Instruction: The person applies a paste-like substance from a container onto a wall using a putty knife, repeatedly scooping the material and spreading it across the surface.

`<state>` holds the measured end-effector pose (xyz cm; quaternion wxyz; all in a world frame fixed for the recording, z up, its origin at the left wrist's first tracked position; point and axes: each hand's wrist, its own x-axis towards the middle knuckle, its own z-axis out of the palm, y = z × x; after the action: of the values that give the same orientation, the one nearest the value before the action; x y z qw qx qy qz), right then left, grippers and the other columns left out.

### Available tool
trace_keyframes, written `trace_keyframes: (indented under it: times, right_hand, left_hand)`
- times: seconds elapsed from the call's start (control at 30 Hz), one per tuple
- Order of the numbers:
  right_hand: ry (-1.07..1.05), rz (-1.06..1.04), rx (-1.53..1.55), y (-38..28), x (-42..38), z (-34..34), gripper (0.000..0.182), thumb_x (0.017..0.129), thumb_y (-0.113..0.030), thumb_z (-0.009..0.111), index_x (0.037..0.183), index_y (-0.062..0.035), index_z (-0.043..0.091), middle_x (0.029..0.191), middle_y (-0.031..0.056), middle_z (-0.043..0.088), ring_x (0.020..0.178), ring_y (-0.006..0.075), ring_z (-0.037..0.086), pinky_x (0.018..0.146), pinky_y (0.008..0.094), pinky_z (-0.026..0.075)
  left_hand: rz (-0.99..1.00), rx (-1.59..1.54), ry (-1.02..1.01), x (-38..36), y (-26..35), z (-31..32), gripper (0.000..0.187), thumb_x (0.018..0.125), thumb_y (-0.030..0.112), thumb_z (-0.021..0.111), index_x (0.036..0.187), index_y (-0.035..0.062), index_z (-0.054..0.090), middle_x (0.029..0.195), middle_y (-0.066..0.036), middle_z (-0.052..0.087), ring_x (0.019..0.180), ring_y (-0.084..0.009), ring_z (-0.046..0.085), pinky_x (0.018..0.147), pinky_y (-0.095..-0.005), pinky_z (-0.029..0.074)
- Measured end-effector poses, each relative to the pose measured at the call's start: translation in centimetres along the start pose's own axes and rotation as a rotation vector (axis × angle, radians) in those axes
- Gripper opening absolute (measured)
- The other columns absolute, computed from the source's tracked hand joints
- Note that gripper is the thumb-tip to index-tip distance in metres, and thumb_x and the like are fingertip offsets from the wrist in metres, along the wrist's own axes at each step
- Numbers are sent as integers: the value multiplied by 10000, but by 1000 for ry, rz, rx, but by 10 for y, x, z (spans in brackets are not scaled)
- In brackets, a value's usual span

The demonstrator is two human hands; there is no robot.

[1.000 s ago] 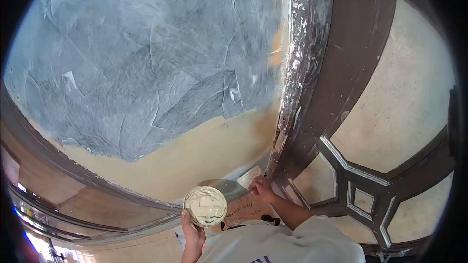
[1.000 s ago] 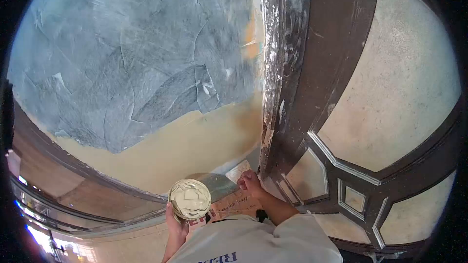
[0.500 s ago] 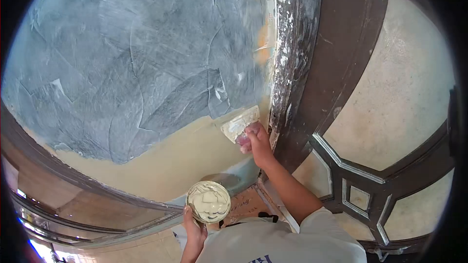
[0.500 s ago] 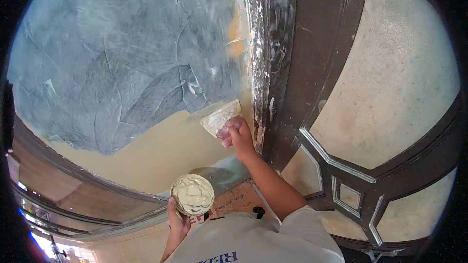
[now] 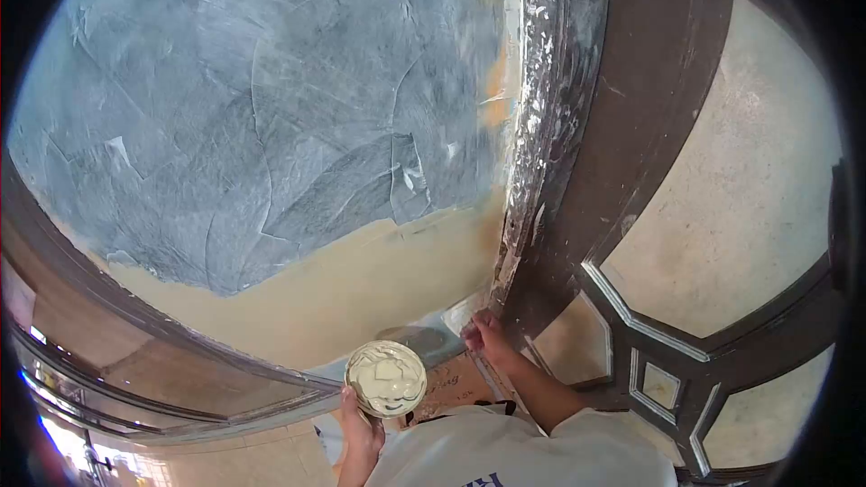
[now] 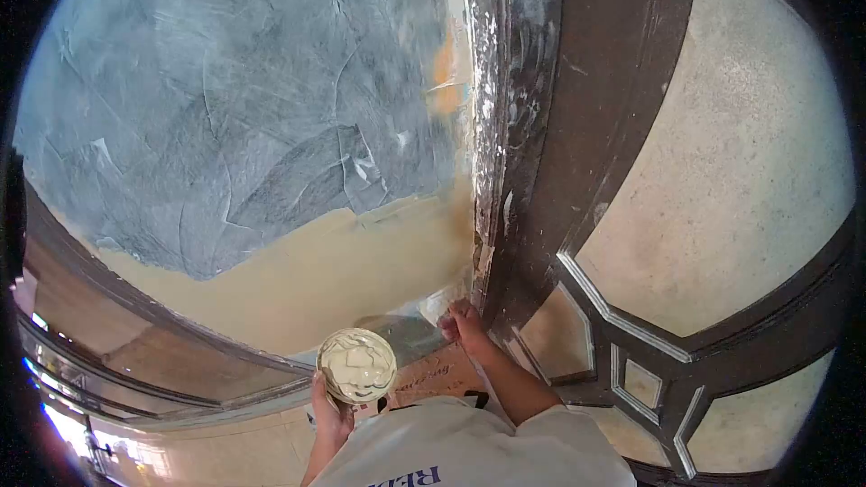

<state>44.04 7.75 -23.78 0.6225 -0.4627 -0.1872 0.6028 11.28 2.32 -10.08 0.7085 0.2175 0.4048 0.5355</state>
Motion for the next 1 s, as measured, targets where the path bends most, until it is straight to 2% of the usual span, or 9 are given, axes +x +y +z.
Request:
trace_keyframes:
  times: [0.17, 0.27, 0.4, 0.47, 0.5, 0.57, 0.8, 0.87, 1.0]
  right_hand:
    - [42, -225, -83, -108, -8, 57, 187, 1015, -284, 554, 1052, -112, 490, 757, 88, 654, 560, 144, 613, 444, 275, 480]
    - [30, -351, -134, -158, -17, 91, 189, 1013, -264, 549, 1120, -112, 511, 797, 74, 657, 564, 124, 613, 447, 255, 473]
    - [4, -399, -24, -189, -21, 117, 201, 999, -252, 579, 1082, -78, 523, 823, 32, 614, 510, 106, 571, 417, 252, 468]
    - [8, -405, -10, -193, -22, 121, 196, 999, -249, 579, 1079, -78, 524, 814, 28, 608, 509, 104, 568, 413, 251, 464]
    - [12, -413, 4, -196, -23, 123, 192, 999, -245, 580, 1076, -78, 526, 806, 23, 602, 509, 101, 565, 409, 251, 461]
    - [11, -466, 23, -197, -19, 127, 189, 998, -246, 581, 1072, -80, 529, 803, 24, 605, 509, 100, 564, 410, 254, 462]
    - [12, -457, 22, -206, -16, 127, 201, 1003, -258, 575, 1054, -68, 534, 798, 32, 614, 523, 109, 575, 429, 265, 477]
    - [30, -416, 10, -200, -13, 124, 211, 1003, -266, 576, 1052, -65, 535, 807, 35, 617, 545, 113, 589, 440, 259, 483]
    - [145, -232, -71, -136, 10, 88, 255, 997, -306, 564, 1161, -113, 532, 908, 59, 664, 638, 157, 659, 461, 284, 518]
  left_hand:
    - [-12, -24, 3, -1, -9, 6, 452, 1050, 316, 389, 1425, 63, 385, 1404, -113, 500, 1278, -257, 521, 1053, -415, 464]
    - [-30, -2, 18, 1, -15, 7, 469, 1046, 328, 402, 1433, 65, 378, 1403, -116, 499, 1284, -260, 516, 1057, -413, 460]
    - [-18, 5, -26, 1, -20, 16, 475, 1042, 330, 413, 1435, 65, 378, 1400, -117, 503, 1289, -261, 511, 1067, -413, 450]
    - [13, 40, 69, 5, -29, 14, 441, 1036, 430, 366, 1333, 122, 472, 1134, -43, 643, 851, -167, 659, 529, -320, 529]
    - [13, 38, 70, 3, -27, 18, 441, 1036, 430, 366, 1333, 122, 472, 1134, -43, 643, 851, -167, 659, 529, -320, 529]
    - [-26, -15, 19, -5, -22, 26, 462, 1044, 318, 398, 1431, 66, 385, 1409, -110, 501, 1293, -259, 506, 1073, -412, 440]
    - [-9, -27, 54, -6, -25, 35, 454, 1050, 304, 378, 1438, 69, 377, 1421, -103, 493, 1305, -244, 495, 1078, -397, 435]
    - [28, 43, -2, -2, -30, 27, 516, 1040, 414, 388, 1459, 114, 378, 1450, -99, 479, 1332, -275, 482, 1078, -444, 441]
    - [42, 66, 16, -3, -28, 33, 511, 1034, 424, 391, 1440, 115, 396, 1399, -92, 522, 1262, -254, 542, 997, -415, 508]
